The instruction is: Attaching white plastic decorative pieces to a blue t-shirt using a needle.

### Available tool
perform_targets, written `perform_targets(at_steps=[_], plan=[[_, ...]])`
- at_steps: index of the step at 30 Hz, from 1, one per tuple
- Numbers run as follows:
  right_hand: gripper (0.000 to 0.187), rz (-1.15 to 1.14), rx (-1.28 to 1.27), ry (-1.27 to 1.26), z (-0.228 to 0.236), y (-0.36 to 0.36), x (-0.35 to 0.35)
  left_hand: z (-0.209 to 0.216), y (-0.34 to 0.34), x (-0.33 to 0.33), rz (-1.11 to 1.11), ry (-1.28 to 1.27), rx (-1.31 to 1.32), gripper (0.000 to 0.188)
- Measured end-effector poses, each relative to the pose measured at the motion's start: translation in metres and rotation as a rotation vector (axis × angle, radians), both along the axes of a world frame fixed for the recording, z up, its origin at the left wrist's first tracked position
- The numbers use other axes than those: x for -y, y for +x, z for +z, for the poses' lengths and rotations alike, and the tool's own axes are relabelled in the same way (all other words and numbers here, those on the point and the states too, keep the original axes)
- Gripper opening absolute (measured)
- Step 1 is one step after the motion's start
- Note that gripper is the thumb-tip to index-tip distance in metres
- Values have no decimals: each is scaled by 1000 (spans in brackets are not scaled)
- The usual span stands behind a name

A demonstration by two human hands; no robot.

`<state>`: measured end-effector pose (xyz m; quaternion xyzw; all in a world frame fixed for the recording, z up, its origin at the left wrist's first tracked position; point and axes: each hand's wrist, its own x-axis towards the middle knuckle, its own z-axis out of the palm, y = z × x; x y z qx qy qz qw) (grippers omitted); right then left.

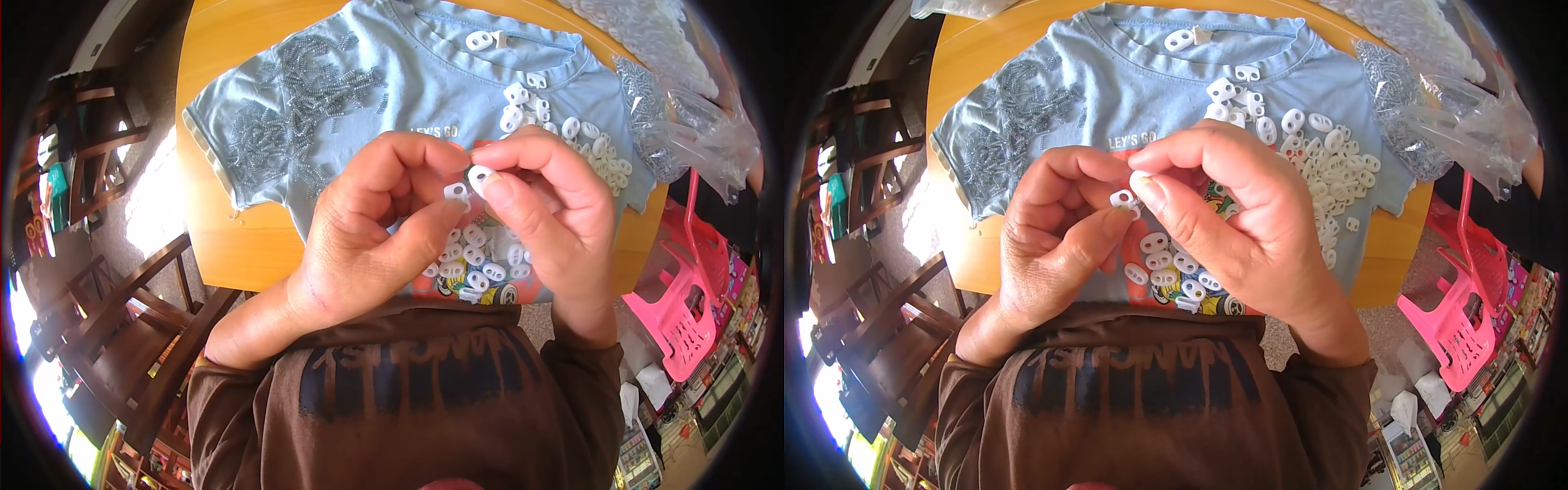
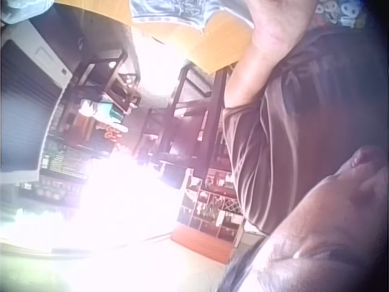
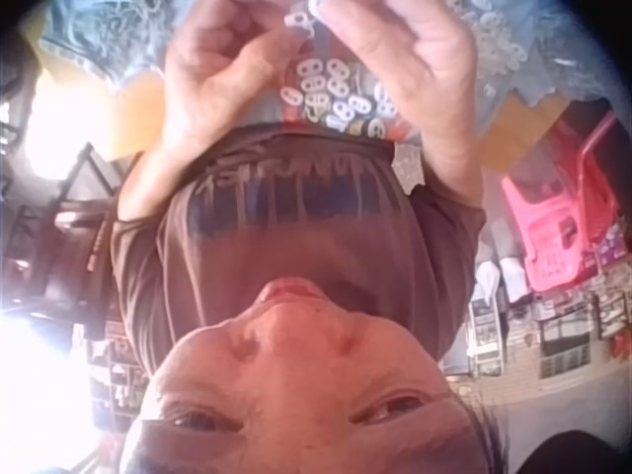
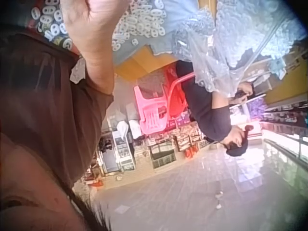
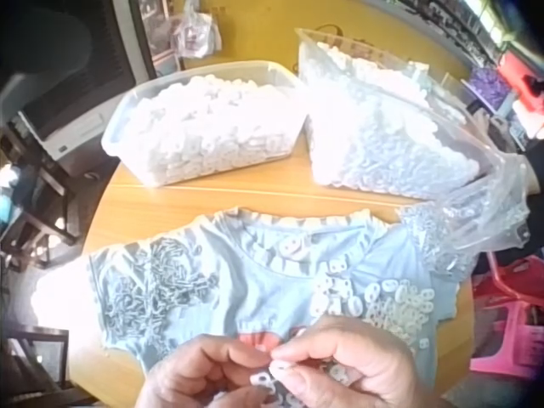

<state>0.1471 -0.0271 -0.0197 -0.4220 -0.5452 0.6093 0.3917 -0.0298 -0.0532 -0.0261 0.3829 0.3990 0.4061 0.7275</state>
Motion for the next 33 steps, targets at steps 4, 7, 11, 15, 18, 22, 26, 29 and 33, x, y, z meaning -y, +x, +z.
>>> perform_targets(at_steps=[4, 7, 11, 15, 18, 22, 26, 29, 33], plan=[[11, 31, 118, 250, -5, 1, -1, 0, 2, 1, 42, 3, 24, 27], [12, 6, 114, 263, -6, -1, 1, 0, 2, 0, 39, 11, 36, 27], [14, 12, 136, 307, -5, -1, 1, -3, 2, 2, 66, -3, 123, 26], [18, 34, 147, 438, -7, 1, -2, 0, 6, 4, 123, -10, 159, 25], [22, 76, 158, 436, -2, 2, -2, -2, 5, 4, 98, -8, 111, 25], [26, 101, 166, 429, 1, -1, -2, -1, 7, 6, 135, -47, 126, 25], [28, 93, 199, 509, -2, -1, -2, -1, 11, 7, 173, -25, 107, 25], [28, 101, 219, 533, -1, 1, -3, -2, 12, 7, 182, -21, 112, 25], [26, 124, 222, 373, 6, 1, 2, -1, 10, 10, 169, 0, 118, 26]])
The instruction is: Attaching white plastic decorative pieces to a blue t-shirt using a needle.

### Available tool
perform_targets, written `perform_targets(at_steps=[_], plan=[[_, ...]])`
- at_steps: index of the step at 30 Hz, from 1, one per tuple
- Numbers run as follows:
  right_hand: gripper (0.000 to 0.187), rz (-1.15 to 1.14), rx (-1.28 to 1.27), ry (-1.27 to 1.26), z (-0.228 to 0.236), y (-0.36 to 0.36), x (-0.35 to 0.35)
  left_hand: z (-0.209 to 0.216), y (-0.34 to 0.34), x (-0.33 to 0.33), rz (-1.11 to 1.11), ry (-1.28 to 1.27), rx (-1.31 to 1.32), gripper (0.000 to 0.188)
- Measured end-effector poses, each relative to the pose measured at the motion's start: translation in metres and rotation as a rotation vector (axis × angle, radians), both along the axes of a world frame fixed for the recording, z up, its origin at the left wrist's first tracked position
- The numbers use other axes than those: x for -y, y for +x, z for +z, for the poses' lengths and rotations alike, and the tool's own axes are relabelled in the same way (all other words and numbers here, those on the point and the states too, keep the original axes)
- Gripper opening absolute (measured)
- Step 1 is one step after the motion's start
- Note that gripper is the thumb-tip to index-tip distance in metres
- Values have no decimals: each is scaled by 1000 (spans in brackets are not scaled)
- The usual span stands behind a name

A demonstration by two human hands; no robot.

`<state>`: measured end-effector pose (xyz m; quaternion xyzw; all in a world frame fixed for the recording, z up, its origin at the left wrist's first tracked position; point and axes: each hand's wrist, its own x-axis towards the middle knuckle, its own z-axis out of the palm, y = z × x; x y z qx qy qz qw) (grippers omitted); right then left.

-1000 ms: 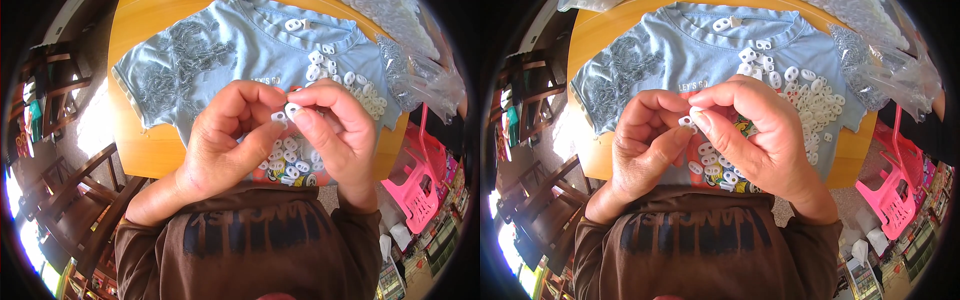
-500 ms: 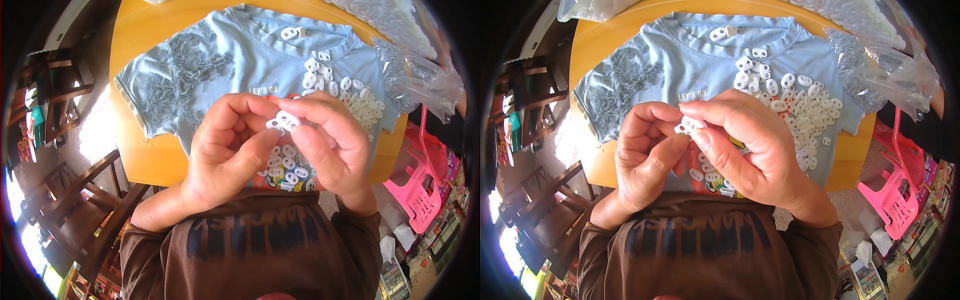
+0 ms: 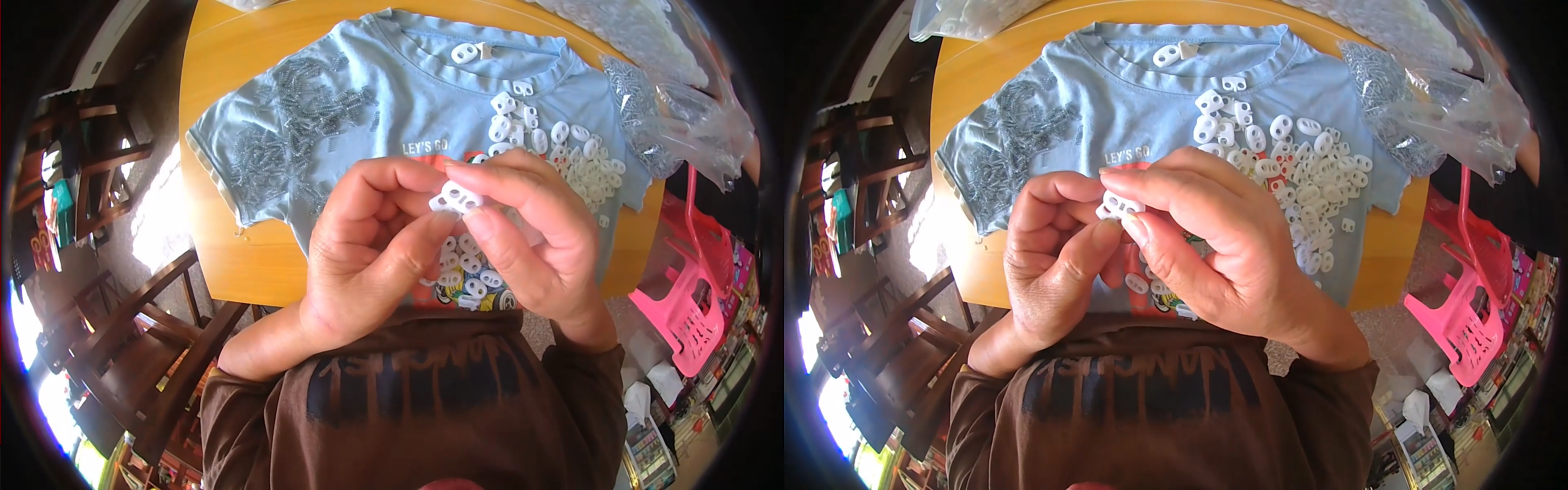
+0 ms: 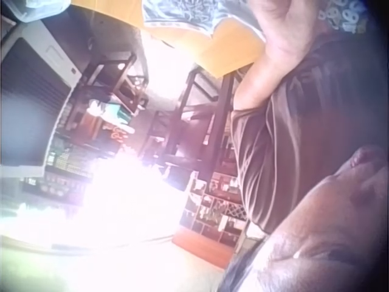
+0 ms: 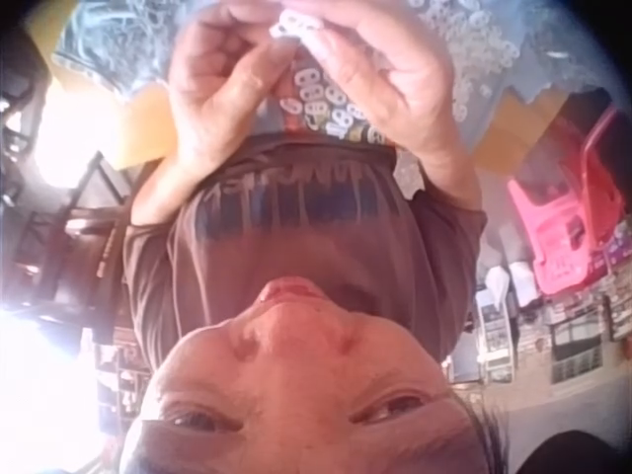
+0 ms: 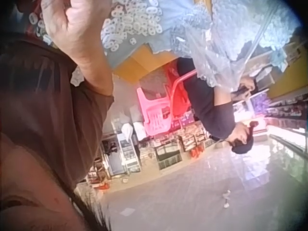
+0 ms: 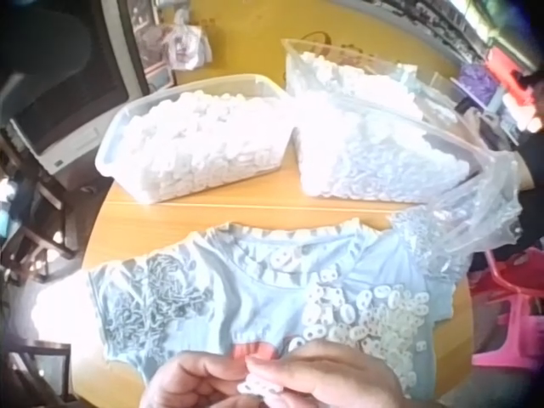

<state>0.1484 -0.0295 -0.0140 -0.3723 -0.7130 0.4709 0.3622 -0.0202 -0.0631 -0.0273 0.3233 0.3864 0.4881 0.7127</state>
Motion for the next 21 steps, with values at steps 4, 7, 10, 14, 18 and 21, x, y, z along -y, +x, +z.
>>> perform_targets(at_steps=[4, 7, 10, 14, 18, 21], plan=[[26, -5, -32, -2, 6, -1, 3, 3, -3, 4, -11, 16, -10, 27], [27, 0, -37, -110, 11, -3, 8, 1, -8, 9, -45, 55, 27, 30], [27, 12, -12, -46, 15, -7, 11, 3, -13, 14, -78, 105, 27, 32], [27, 55, 45, 70, 21, -11, 16, 5, -18, 21, -60, 186, 15, 35], [27, 55, 66, 94, 24, -16, 22, 7, -23, 26, -60, 210, 8, 36], [25, 29, 61, 173, 24, -20, 23, 6, -26, 30, -33, 238, -45, 35]])
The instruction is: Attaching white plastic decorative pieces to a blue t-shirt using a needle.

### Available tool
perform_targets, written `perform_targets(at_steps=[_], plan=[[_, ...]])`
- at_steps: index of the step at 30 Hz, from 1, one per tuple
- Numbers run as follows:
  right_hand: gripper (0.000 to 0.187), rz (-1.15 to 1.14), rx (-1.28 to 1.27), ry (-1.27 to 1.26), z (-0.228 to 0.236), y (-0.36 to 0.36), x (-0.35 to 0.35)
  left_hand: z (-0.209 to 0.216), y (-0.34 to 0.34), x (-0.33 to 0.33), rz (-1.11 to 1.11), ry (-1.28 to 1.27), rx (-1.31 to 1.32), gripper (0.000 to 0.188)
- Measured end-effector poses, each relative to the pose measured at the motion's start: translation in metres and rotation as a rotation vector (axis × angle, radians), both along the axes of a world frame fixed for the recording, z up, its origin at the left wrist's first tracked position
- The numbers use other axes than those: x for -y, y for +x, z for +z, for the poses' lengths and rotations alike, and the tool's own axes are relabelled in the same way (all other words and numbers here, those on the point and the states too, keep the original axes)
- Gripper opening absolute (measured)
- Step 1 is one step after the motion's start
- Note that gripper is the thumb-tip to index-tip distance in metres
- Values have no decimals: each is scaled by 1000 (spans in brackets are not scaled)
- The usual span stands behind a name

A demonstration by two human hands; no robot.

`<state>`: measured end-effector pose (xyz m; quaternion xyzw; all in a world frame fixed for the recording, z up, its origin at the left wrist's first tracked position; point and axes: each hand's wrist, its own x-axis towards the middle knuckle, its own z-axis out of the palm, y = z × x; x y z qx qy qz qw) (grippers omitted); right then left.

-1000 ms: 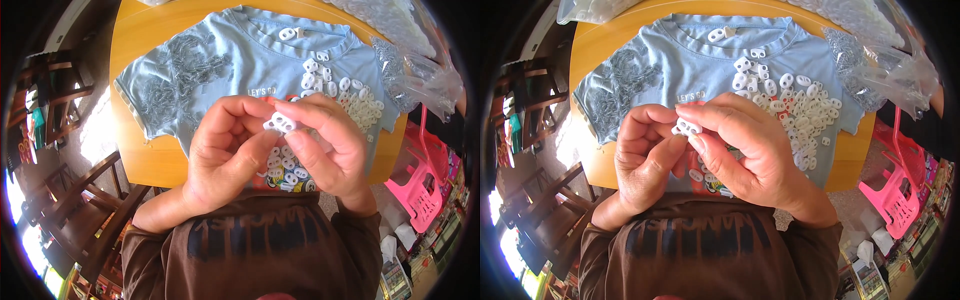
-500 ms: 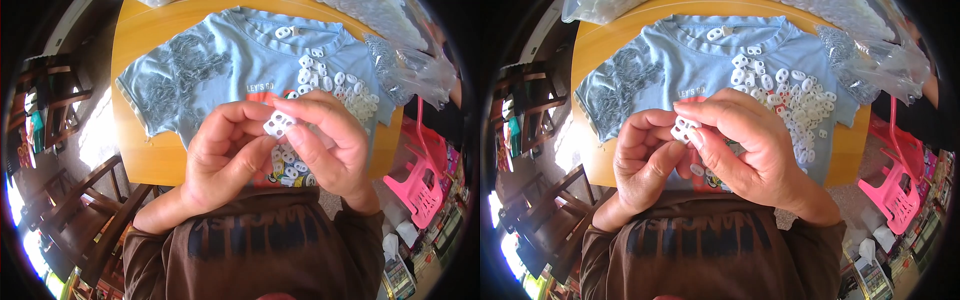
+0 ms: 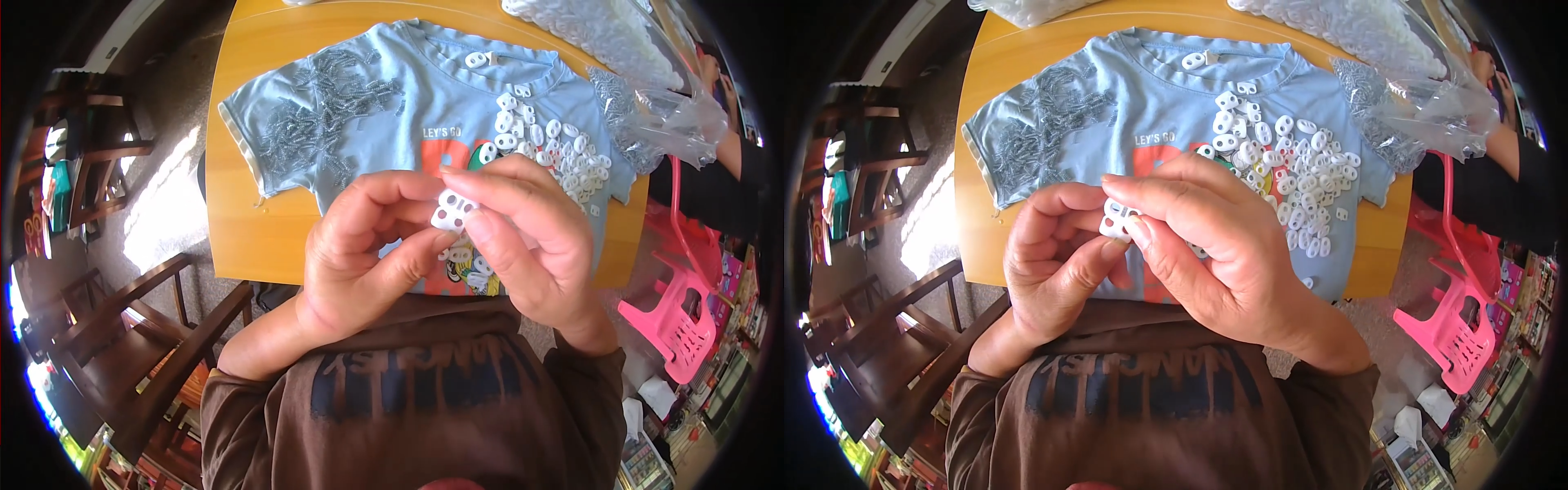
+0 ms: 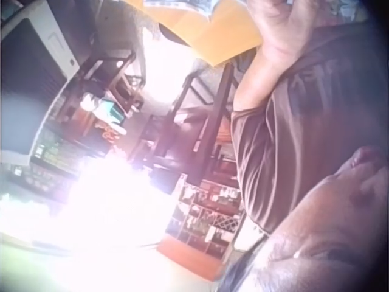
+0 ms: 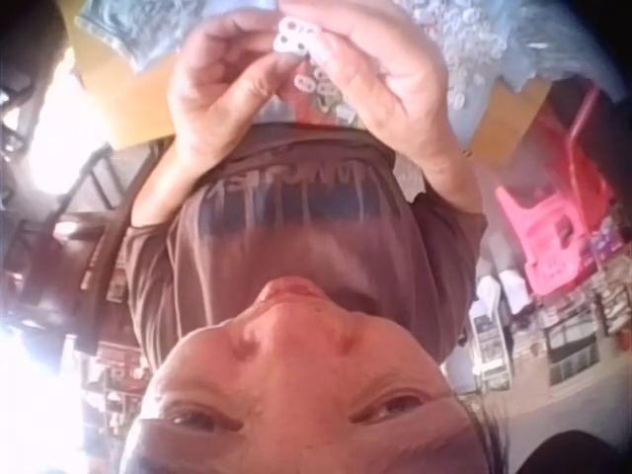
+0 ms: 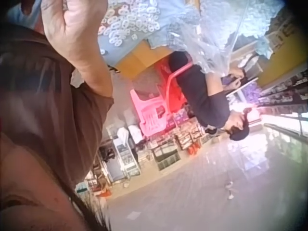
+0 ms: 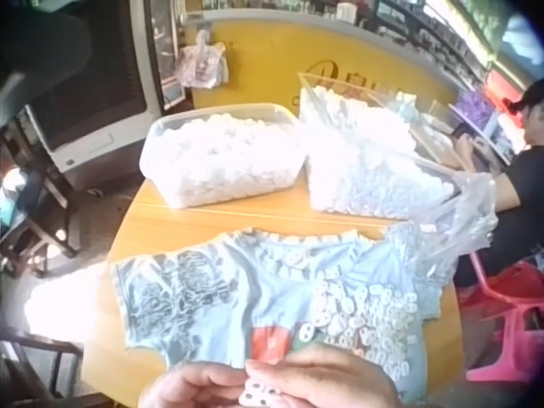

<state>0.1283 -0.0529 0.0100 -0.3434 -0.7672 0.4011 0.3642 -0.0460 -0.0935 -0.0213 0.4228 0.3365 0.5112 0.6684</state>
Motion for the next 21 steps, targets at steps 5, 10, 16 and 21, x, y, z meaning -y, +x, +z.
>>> perform_targets(at_steps=[5, 10, 16, 21], plan=[[22, -86, -172, -148, -10, -5, 6, 1, 0, 0, 17, 18, -41, 34], [14, -81, -253, -275, -11, -6, -1, -1, 2, -7, 38, 47, -68, 34], [17, -35, -222, -170, -20, 0, -14, -2, -2, -20, -58, -23, -53, 33], [23, 13, -168, -110, -21, 1, -24, -2, 3, -29, -15, -100, 80, 31]])
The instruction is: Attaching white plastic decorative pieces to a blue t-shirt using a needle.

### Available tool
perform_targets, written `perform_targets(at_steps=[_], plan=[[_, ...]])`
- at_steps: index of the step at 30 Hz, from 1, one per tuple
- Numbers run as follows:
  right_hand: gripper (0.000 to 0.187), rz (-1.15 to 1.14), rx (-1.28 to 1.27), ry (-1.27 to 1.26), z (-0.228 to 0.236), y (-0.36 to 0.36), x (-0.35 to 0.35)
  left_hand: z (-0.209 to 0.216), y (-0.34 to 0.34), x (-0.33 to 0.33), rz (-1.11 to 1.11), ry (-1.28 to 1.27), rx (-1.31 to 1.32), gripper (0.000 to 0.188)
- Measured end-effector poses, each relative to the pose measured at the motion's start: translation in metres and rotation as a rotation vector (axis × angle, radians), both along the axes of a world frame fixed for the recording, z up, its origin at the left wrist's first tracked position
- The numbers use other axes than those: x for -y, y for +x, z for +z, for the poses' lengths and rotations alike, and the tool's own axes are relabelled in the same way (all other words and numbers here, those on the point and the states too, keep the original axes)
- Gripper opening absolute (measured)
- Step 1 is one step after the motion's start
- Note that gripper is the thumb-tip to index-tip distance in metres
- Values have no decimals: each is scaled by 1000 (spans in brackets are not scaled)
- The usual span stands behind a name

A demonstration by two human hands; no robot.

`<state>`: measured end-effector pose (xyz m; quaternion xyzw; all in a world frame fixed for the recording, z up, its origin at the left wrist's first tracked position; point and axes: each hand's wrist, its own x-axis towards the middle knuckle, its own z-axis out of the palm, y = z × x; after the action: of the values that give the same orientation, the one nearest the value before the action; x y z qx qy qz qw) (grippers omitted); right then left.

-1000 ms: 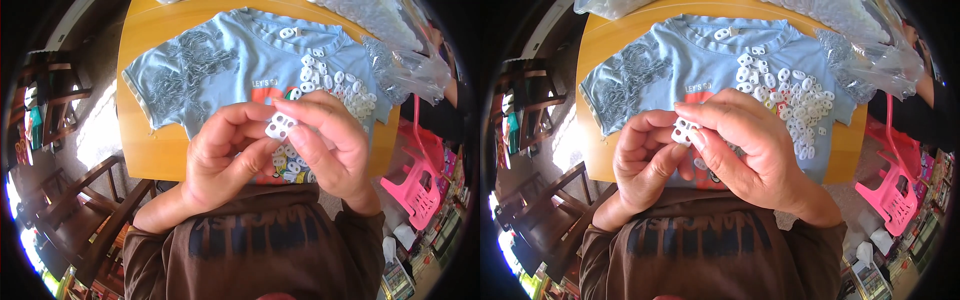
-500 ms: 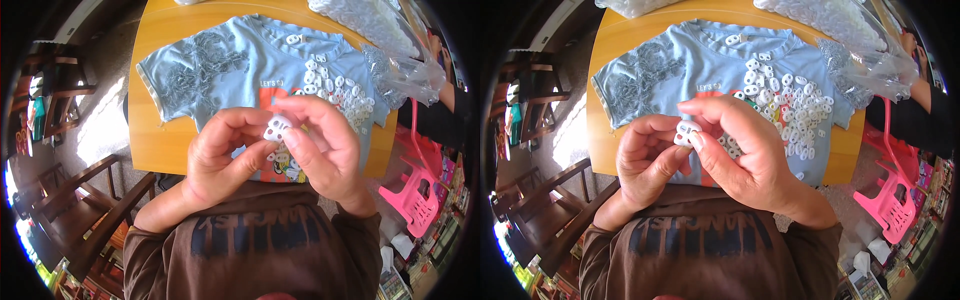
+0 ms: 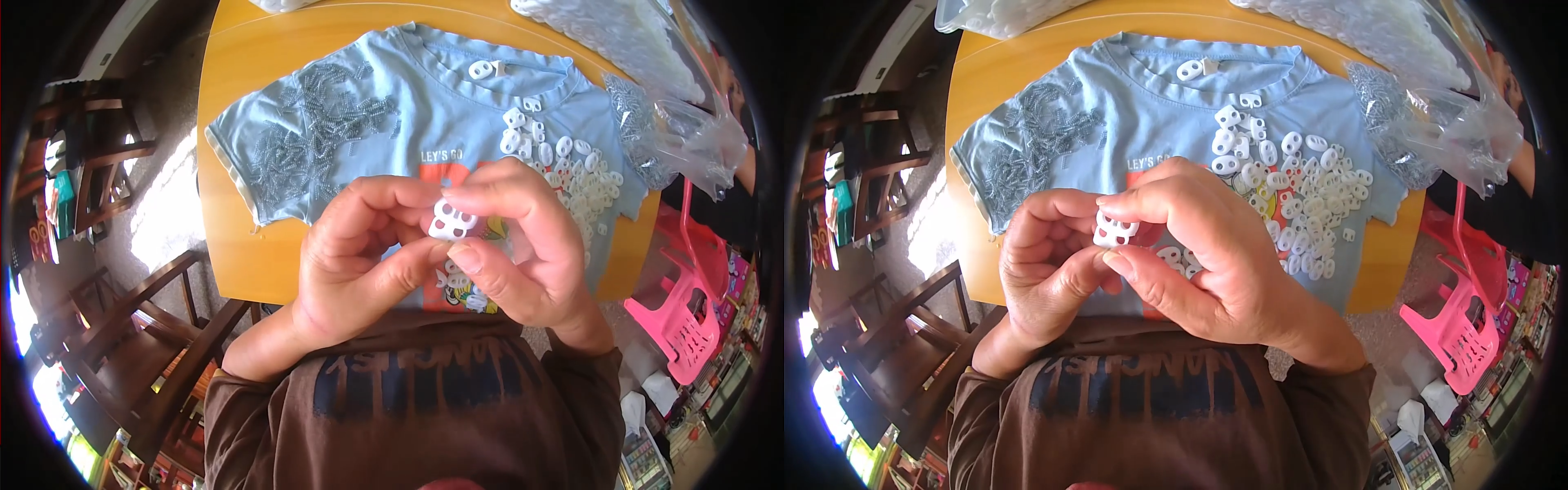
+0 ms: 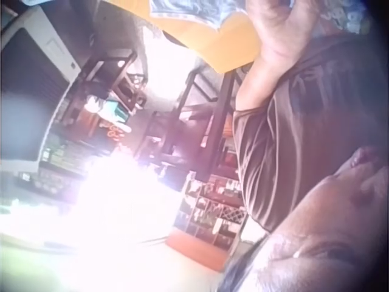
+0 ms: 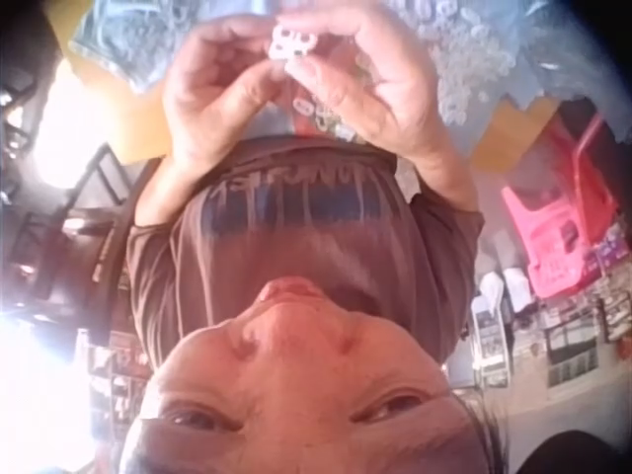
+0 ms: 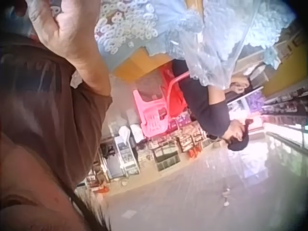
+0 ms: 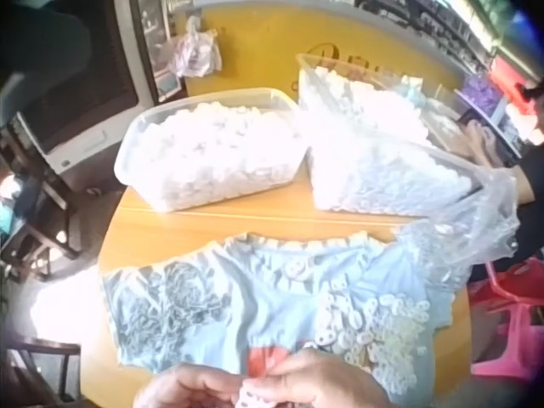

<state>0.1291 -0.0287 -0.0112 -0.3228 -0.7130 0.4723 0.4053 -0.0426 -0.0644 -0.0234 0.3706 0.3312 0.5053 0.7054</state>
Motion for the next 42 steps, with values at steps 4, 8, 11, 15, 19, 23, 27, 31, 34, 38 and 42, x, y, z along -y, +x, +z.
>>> perform_targets(at_steps=[4, 8, 11, 15, 19, 23, 27, 31, 34, 38, 42], plan=[[27, 61, -28, -68, -4, 4, -7, -6, -1, -4, -31, -36, 46, 26], [28, 95, -85, -110, -12, 6, -11, -6, 3, -7, -36, -91, 89, 24], [27, 98, -172, -180, -19, 7, -11, -6, 4, -8, -36, -115, 82, 24], [24, 115, -200, -258, -17, 9, -14, -5, 3, -9, -80, -172, 59, 25], [22, 73, -202, -289, -16, 10, -14, -7, 3, -10, -89, -161, 98, 25], [22, 72, -174, -254, -17, 10, -15, -8, 1, -10, -92, -143, 122, 24], [27, 67, -64, -127, -10, 10, -17, -7, 3, -9, -66, -163, 134, 25], [31, 44, -24, -43, -11, 6, -16, -4, 6, -7, -33, -207, 143, 32], [34, 66, -32, -48, -13, 7, -15, -2, 5, -7, -64, -246, 176, 38], [33, 86, -38, -71, -12, 7, -14, 1, 2, -8, -77, -243, 45, 37], [30, 101, -43, -85, -13, 7, -12, 0, 3, -5, -66, -201, 4, 35]])
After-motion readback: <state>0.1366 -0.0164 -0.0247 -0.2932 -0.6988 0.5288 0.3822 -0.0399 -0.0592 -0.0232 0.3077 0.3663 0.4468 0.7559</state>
